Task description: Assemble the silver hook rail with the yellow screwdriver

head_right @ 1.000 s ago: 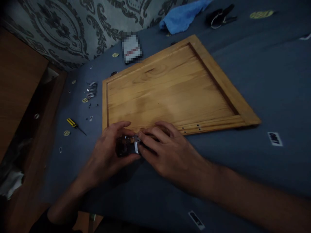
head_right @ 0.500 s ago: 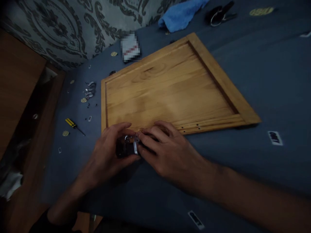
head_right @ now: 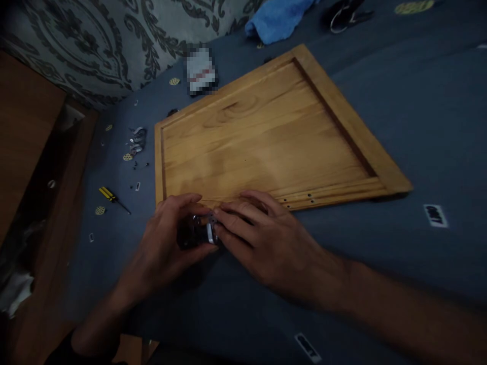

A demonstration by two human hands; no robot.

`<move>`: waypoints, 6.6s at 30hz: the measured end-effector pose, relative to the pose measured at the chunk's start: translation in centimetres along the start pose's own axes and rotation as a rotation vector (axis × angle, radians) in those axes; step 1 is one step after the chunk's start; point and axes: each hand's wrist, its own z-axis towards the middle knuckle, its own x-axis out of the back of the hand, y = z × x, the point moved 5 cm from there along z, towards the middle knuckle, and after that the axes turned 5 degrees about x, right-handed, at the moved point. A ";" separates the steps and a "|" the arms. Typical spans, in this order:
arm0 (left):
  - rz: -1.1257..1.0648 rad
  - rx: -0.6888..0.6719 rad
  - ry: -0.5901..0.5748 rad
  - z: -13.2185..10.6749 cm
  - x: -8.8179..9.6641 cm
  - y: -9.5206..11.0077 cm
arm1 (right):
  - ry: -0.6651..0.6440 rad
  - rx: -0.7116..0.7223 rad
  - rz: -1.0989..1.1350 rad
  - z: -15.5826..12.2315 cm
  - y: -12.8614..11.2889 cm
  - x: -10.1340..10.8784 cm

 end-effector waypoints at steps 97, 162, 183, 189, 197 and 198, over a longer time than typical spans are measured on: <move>-0.034 0.124 0.033 -0.6 3.5 -1.6 | 0.021 0.062 -0.050 -2.1 0.4 -2.0; 0.490 0.442 0.181 -0.4 8.8 -18.0 | 0.012 0.080 -0.020 -0.2 0.2 -0.8; -0.140 0.088 0.044 1.4 4.7 -5.8 | -0.007 0.069 -0.002 0.0 0.0 -0.4; -0.315 -0.022 -0.126 2.6 2.6 -2.2 | -0.017 0.069 -0.025 0.0 0.0 -0.6; -0.289 -0.067 -0.245 3.8 0.9 -1.2 | -0.008 0.047 -0.030 -0.2 -0.1 -0.7; -0.284 -0.061 -0.259 3.8 0.8 -1.1 | 0.000 0.034 -0.022 -0.2 -0.2 -0.7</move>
